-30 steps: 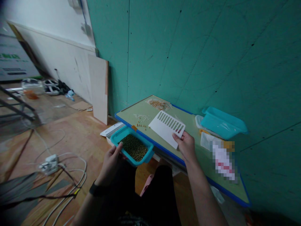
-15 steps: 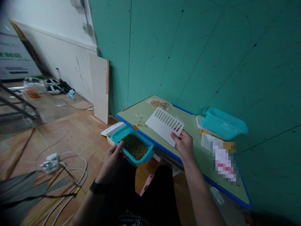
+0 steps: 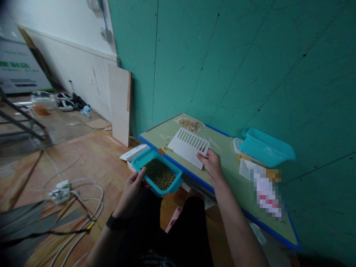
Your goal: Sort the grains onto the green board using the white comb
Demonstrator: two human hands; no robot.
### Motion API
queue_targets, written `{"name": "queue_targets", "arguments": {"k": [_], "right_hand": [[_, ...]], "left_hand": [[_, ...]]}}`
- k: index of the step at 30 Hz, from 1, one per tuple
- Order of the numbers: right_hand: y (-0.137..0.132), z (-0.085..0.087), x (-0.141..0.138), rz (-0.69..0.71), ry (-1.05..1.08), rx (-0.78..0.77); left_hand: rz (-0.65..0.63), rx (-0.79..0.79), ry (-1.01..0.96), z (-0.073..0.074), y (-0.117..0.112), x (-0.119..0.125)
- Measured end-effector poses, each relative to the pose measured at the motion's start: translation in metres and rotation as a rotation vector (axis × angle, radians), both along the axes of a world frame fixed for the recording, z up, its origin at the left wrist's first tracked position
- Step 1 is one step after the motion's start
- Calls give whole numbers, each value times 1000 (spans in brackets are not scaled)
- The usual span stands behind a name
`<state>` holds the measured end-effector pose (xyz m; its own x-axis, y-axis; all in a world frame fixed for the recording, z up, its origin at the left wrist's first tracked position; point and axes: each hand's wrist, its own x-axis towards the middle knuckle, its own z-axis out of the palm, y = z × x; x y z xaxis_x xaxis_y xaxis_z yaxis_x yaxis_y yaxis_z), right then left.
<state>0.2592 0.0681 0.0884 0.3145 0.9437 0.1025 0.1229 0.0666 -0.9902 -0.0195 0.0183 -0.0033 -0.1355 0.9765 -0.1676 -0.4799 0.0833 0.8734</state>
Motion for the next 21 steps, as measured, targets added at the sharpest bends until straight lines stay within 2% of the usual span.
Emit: {"name": "queue_targets", "arguments": {"k": [8, 16, 21], "right_hand": [[6, 4, -3, 14, 60, -57], [-6, 9, -5, 47, 61, -88], [-14, 12, -10, 47, 50, -43]], "left_hand": [[2, 4, 4, -1, -2, 1], [-3, -6, -13, -1, -1, 1], [2, -2, -14, 2, -1, 1]]}}
